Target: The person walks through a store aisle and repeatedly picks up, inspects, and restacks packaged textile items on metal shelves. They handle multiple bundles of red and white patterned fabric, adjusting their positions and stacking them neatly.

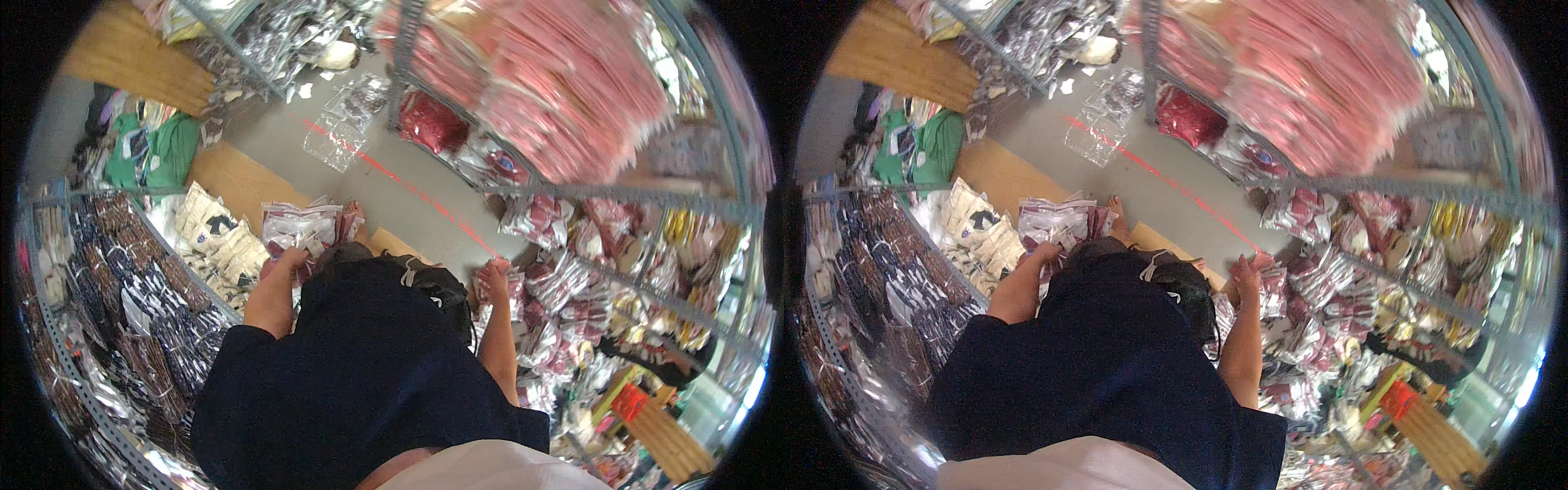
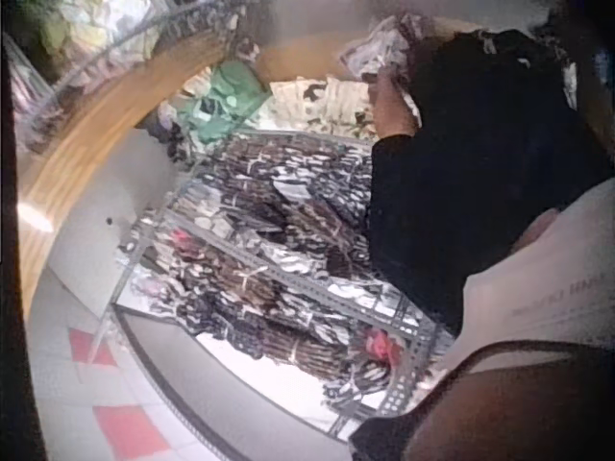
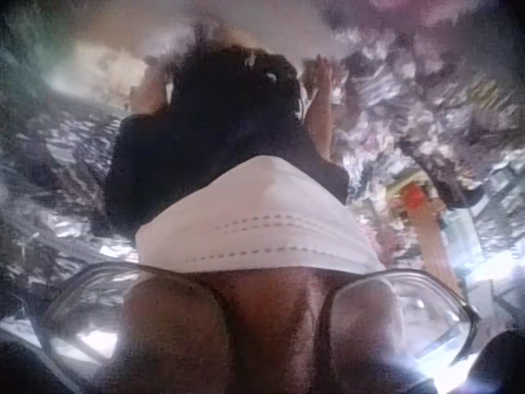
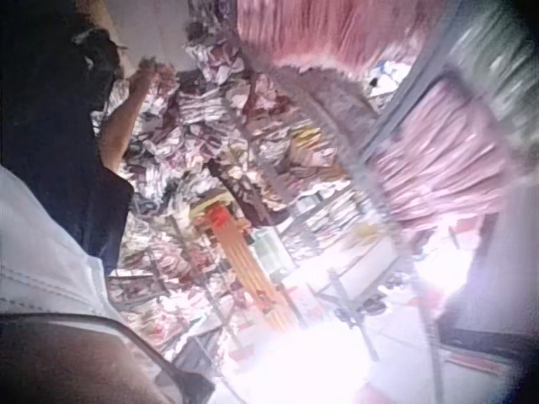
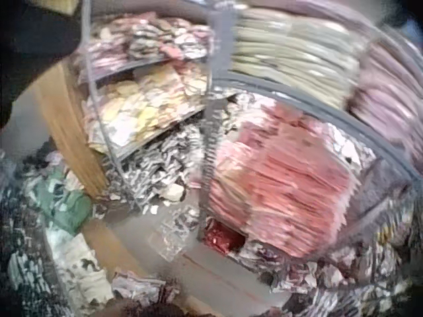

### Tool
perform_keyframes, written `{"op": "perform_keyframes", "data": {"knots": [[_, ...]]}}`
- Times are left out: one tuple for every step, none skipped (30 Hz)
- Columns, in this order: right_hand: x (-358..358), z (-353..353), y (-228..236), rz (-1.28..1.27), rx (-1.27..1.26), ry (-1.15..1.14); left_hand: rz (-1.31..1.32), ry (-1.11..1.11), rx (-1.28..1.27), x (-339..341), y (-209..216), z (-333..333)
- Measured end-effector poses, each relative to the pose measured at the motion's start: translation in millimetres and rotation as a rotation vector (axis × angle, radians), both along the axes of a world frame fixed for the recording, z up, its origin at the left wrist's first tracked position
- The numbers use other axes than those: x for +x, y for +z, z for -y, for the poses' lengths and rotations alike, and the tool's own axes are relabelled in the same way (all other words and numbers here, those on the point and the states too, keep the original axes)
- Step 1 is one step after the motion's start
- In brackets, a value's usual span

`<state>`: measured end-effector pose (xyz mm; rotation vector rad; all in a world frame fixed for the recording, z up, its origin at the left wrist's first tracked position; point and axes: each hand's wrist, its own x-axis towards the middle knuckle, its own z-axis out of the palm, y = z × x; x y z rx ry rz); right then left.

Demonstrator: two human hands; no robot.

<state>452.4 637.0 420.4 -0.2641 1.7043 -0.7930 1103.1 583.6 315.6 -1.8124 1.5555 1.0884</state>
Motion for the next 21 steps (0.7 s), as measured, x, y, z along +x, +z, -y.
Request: {"op": "perform_keyframes", "data": {"knots": [[9,4,16,-0.059,-0.012,0.071,-0.038,0.096,0.03,-8,15,9],[21,21,26,-0.097,-0.038,0.158,-0.056,0.208,0.045,-5,31,16],[30,49,20,0.027,0.176,0.055,-0.016,0.3,0.018,12,31,19],[43,64,16,0.006,0.198,0.11,-0.003,0.339,-0.019,29,31,21],[50,74,25,-0.029,0.221,0.139,-0.019,0.357,-0.027,14,48,32],[63,83,34,-0.046,0.244,0.171,-0.017,0.376,-0.039,11,70,39],[73,93,35,-0.044,0.249,0.227,-0.035,0.396,-0.012,19,75,40],[84,107,36,-0.045,0.248,0.275,-0.059,0.409,0.008,25,74,47],[93,123,37,-0.048,0.248,0.321,-0.085,0.42,0.029,30,73,54],[99,131,42,-0.092,0.265,0.369,-0.084,0.42,0.022,33,72,58],[100,141,40,-0.084,0.271,0.374,-0.092,0.41,0.014,32,70,65],[119,158,47,-0.057,0.28,0.394,-0.078,0.413,0.008,42,68,63],[134,170,59,-0.09,0.297,0.36,-0.09,0.397,0.023,51,59,65],[138,182,58,-0.093,0.305,0.381,-0.089,0.411,0.052,55,51,70],[140,190,49,-0.094,0.312,0.399,-0.088,0.421,0.081,60,45,76],[141,199,40,-0.092,0.321,0.418,-0.084,0.431,0.111,64,40,84],[149,213,41,-0.055,0.345,0.44,-0.025,0.383,0.173,69,44,98],[160,229,39,-0.048,0.368,0.479,0.001,0.364,0.157,76,45,112],[172,247,35,-0.04,0.392,0.519,0.027,0.345,0.14,84,46,124],[182,269,32,-0.032,0.412,0.559,0.053,0.326,0.12,90,49,143],[188,284,26,-0.021,0.377,0.537,0.055,0.304,0.139,94,63,181]]}}
